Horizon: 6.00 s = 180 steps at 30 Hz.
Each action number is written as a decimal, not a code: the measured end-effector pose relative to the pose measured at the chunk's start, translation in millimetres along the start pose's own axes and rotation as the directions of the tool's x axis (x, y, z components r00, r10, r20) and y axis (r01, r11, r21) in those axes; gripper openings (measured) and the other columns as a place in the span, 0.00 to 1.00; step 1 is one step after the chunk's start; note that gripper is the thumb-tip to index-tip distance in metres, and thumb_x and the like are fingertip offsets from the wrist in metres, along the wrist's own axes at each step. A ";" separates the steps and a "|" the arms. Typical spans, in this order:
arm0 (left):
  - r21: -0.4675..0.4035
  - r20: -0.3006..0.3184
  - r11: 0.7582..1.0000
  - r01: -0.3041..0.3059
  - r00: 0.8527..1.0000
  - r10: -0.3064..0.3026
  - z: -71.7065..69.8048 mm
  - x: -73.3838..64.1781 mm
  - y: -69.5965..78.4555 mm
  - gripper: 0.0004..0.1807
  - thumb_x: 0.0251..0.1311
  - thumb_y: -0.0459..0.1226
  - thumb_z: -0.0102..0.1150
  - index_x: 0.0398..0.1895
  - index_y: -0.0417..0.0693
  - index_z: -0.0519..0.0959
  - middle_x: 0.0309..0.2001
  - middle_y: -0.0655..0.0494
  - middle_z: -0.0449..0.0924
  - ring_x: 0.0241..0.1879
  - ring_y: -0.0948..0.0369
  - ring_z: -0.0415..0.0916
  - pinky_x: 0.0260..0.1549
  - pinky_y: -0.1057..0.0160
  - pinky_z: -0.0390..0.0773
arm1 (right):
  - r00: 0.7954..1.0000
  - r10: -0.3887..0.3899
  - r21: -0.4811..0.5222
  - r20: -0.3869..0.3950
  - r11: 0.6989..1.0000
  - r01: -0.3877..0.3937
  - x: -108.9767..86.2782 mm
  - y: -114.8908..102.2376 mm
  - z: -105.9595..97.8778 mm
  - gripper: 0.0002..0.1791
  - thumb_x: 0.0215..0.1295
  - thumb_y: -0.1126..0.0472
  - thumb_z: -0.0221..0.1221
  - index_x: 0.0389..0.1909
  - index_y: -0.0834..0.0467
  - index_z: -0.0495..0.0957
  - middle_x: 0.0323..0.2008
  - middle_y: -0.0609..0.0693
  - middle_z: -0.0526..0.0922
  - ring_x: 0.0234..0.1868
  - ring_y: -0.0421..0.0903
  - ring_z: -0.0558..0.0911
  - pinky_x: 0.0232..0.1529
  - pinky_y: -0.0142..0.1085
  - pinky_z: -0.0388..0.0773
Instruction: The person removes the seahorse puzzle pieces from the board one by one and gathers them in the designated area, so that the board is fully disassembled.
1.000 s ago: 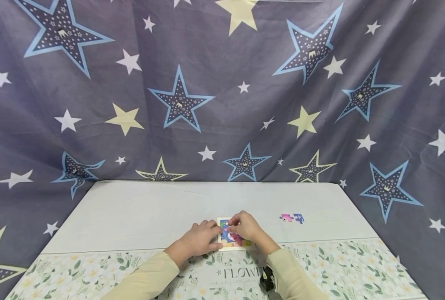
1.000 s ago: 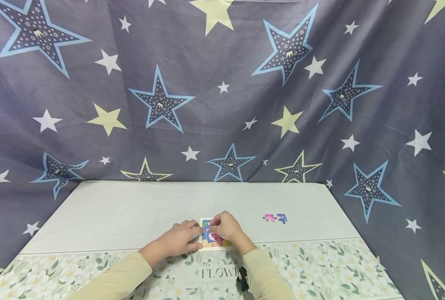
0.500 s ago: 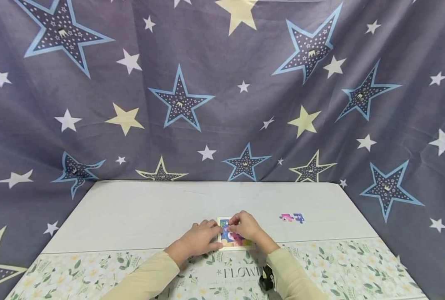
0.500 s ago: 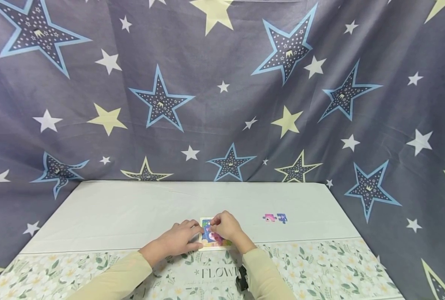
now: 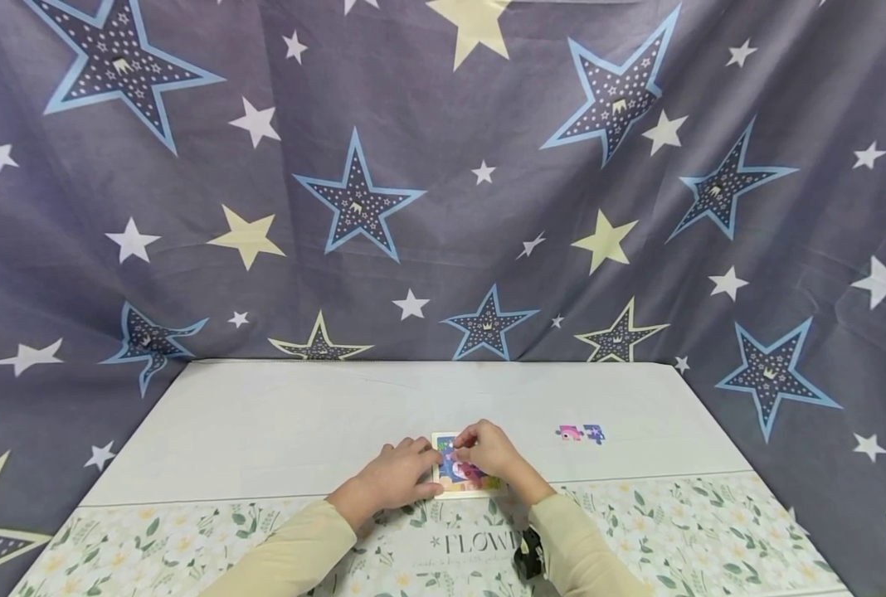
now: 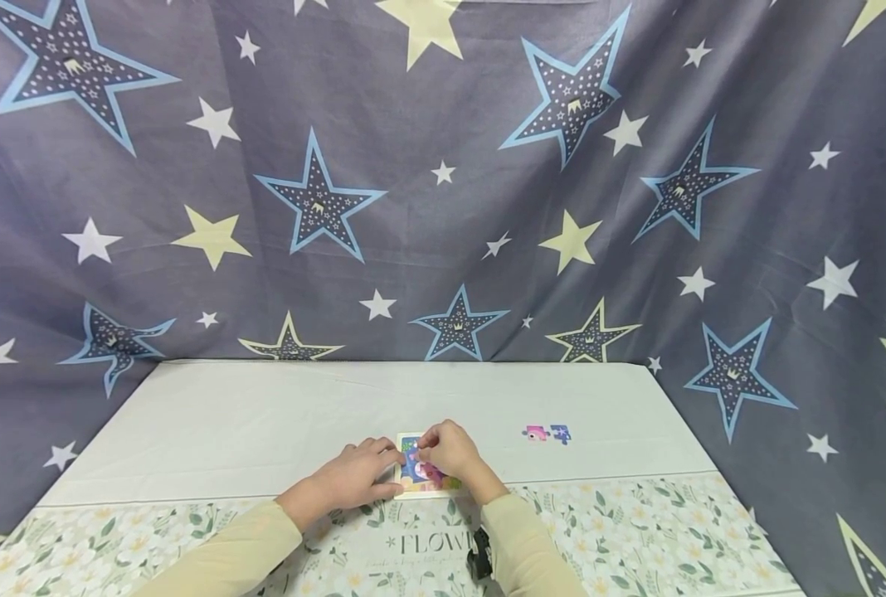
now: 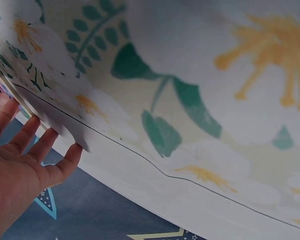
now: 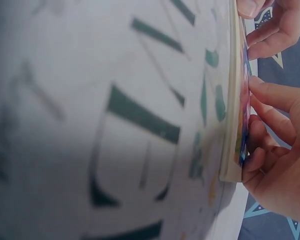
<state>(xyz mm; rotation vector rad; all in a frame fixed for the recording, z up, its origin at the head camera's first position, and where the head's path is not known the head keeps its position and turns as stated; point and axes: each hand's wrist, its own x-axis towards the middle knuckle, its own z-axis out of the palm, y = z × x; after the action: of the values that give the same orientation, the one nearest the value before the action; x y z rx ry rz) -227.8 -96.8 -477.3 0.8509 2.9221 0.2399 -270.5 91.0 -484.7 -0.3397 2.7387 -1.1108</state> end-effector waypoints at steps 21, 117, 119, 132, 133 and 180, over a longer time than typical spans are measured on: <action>0.004 -0.006 1.000 -0.002 1.000 0.002 0.7 0.4 -0.6 0.26 0.60 0.59 0.51 0.56 0.58 0.73 0.52 0.56 0.72 0.51 0.57 0.70 0.44 0.48 0.72 | 1.000 0.000 0.011 -0.021 1.000 0.000 0.8 -0.6 1.3 0.02 0.56 0.63 0.64 0.30 0.58 0.82 0.28 0.47 0.80 0.28 0.40 0.75 0.32 0.32 0.73; -0.004 -0.014 1.000 0.025 1.000 -0.025 0.0 -1.5 2.1 0.25 0.59 0.58 0.52 0.55 0.58 0.74 0.52 0.58 0.72 0.52 0.59 0.70 0.49 0.48 0.72 | 0.972 0.044 -0.030 -0.230 0.998 -0.052 -14.6 51.0 -60.9 0.04 0.56 0.62 0.64 0.30 0.58 0.83 0.29 0.49 0.81 0.29 0.42 0.74 0.31 0.34 0.69; -0.007 -0.016 1.000 0.025 1.000 -0.025 -0.2 -1.4 2.2 0.25 0.59 0.58 0.52 0.55 0.58 0.74 0.52 0.58 0.72 0.52 0.59 0.70 0.48 0.48 0.72 | 0.971 0.049 -0.030 -0.235 0.998 -0.058 -15.4 52.3 -62.8 0.04 0.56 0.62 0.64 0.30 0.58 0.83 0.29 0.49 0.81 0.29 0.42 0.74 0.32 0.34 0.70; -0.024 -0.012 0.999 0.026 1.000 -0.026 -1.0 -1.5 1.7 0.26 0.59 0.58 0.52 0.56 0.58 0.74 0.52 0.59 0.72 0.52 0.59 0.70 0.50 0.48 0.72 | 0.972 0.079 -0.035 -0.220 0.995 -0.089 -17.7 64.6 -70.9 0.05 0.56 0.62 0.63 0.33 0.59 0.82 0.30 0.49 0.82 0.29 0.42 0.75 0.30 0.34 0.71; -0.025 -0.013 0.999 0.025 1.000 -0.025 -0.9 -1.5 1.7 0.26 0.59 0.58 0.52 0.56 0.58 0.74 0.52 0.59 0.72 0.52 0.59 0.70 0.50 0.48 0.72 | 0.972 0.083 -0.033 -0.220 0.995 -0.092 -17.9 65.2 -71.6 0.05 0.56 0.62 0.63 0.33 0.60 0.82 0.30 0.49 0.82 0.29 0.42 0.75 0.30 0.33 0.71; -0.024 -0.011 1.000 0.020 1.000 -0.021 -1.2 -1.1 1.2 0.26 0.59 0.59 0.52 0.56 0.58 0.74 0.53 0.58 0.72 0.51 0.59 0.70 0.50 0.47 0.71 | 0.970 0.109 -0.009 -0.219 0.993 -0.114 -27.9 89.9 -91.0 0.06 0.59 0.63 0.61 0.34 0.63 0.82 0.30 0.52 0.83 0.28 0.42 0.76 0.27 0.33 0.72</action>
<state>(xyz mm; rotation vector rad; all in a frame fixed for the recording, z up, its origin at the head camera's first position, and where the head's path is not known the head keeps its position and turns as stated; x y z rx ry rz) -226.4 -96.5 -475.8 0.8185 2.9312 0.2781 -278.5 221.6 -481.3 -0.0669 2.9184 -1.1528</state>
